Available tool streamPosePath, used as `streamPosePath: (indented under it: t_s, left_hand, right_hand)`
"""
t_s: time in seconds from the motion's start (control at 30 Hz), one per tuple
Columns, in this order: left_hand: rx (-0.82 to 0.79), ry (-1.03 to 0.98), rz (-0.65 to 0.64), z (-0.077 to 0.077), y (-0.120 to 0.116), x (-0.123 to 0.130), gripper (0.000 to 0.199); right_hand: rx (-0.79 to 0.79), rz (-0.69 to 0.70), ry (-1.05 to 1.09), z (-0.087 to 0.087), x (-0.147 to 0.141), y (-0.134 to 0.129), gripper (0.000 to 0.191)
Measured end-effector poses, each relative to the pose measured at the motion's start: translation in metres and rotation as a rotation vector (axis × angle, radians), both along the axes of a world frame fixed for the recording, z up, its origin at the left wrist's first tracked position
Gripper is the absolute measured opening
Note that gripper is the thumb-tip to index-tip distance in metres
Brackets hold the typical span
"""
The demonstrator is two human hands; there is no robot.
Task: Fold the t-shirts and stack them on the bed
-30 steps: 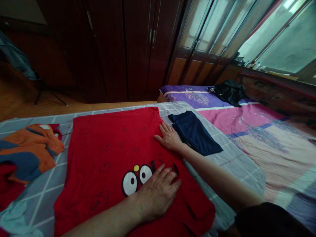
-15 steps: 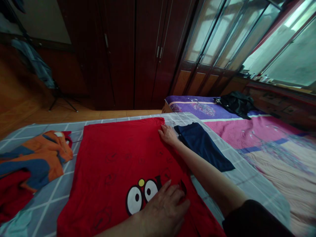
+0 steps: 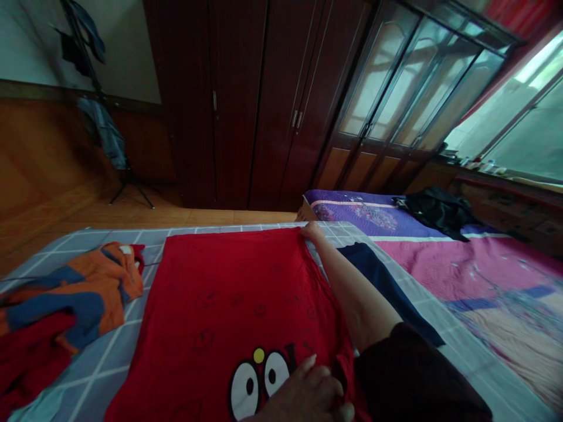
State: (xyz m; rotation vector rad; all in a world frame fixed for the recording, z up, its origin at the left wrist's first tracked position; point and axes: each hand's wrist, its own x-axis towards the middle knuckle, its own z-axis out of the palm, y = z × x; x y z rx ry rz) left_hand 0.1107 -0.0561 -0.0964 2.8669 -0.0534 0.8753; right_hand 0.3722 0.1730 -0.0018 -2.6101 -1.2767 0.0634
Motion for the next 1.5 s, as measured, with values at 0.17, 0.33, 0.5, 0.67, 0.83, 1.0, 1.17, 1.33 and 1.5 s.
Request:
streamPosePath:
  t_s: [0.17,0.33,0.5,0.67,0.83,1.0,1.17,1.33,1.5]
  left_hand:
    - [0.019,-0.089,0.090,-0.023,-0.004,0.014,0.019]
    - [0.160,-0.126,0.137,-0.029,-0.005,0.017,0.022]
    - [0.127,-0.102,0.111,-0.026,-0.002,0.018,0.021]
    - [0.083,-0.033,0.023,-0.021,-0.002,0.019,0.012]
    - [0.022,0.007,0.027,-0.010,-0.002,0.012,0.015]
    - [-0.033,0.106,-0.025,-0.005,0.002,0.009,0.018]
    - [-0.079,0.190,-0.039,-0.009,0.005,0.016,0.024]
    - [-0.059,0.153,-0.023,-0.006,0.003,0.011,0.018]
    - [-0.077,0.170,-0.060,0.004,0.007,0.007,0.014]
  right_hand:
    - [-0.029,0.026,-0.046,-0.008,0.004,0.005,0.032]
    - [0.009,0.059,-0.159,-0.023,-0.007,-0.006,0.031]
    - [0.069,0.131,-0.248,-0.010,-0.020,-0.016,0.037]
    - [0.055,0.345,-0.264,-0.022,-0.058,-0.042,0.057]
    - [-0.045,0.485,-0.214,-0.053,-0.074,-0.069,0.079]
    - [-0.061,0.371,-0.202,-0.043,-0.048,-0.048,0.076]
    - [-0.033,0.363,-0.213,-0.044,-0.064,-0.050,0.073]
    - [-0.071,0.441,-0.191,-0.046,-0.065,-0.065,0.072]
    - [-0.061,0.340,-0.192,-0.023,-0.065,-0.059,0.075]
